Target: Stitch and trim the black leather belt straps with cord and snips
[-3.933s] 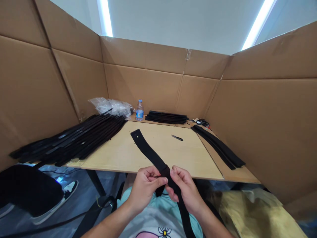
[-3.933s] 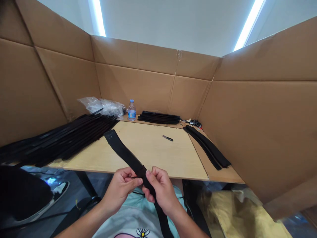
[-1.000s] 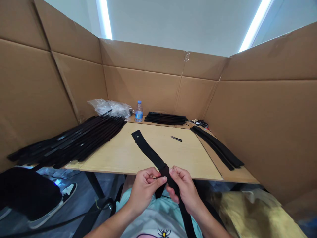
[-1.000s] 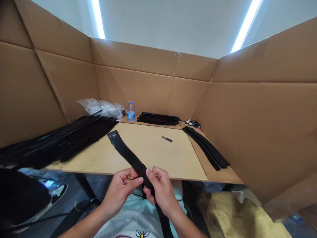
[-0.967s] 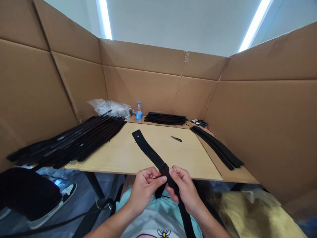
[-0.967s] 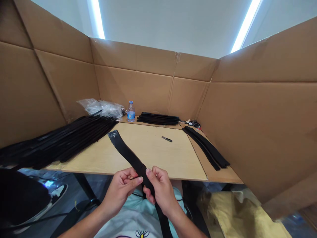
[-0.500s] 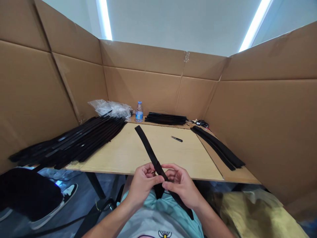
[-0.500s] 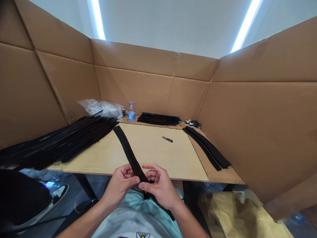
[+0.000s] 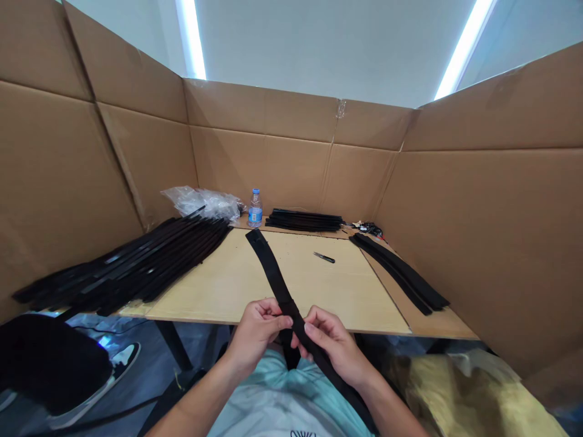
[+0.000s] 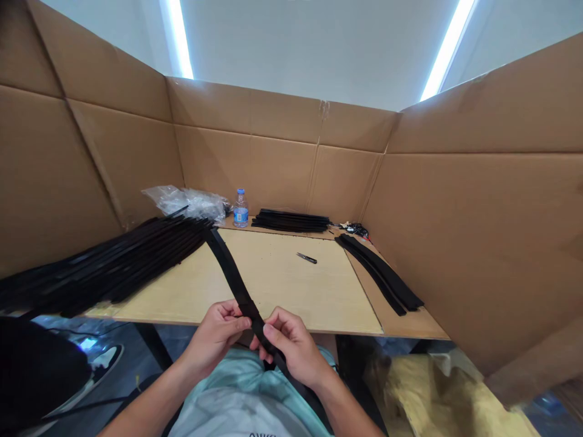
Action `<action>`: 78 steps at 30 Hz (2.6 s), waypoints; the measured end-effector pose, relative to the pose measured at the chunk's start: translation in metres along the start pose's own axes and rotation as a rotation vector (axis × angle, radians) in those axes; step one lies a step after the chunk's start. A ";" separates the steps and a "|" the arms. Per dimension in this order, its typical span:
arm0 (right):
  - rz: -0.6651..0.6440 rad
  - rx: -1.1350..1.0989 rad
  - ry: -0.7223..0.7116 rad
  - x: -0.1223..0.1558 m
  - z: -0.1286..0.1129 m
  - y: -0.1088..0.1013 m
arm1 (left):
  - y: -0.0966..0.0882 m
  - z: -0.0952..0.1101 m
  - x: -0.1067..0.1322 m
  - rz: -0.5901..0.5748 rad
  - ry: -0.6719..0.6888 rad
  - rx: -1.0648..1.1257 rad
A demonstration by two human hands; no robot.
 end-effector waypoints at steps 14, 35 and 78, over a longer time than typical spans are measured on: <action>0.066 0.015 0.074 -0.001 0.017 0.002 | 0.006 0.006 0.004 0.031 0.000 -0.044; 0.080 0.138 0.073 0.002 0.012 -0.005 | 0.006 0.000 0.003 -0.045 0.004 -0.049; 0.029 0.001 0.026 0.000 0.008 -0.002 | 0.013 0.012 0.008 -0.073 -0.009 0.039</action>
Point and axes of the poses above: each hand's wrist, its own x-axis away from the middle knuckle, its own y-axis out of the palm, z = x × y, the point moved 4 cm from there along -x, towards the middle knuckle, and after that the axes turned 5 degrees about -y, right-handed, at the moved point
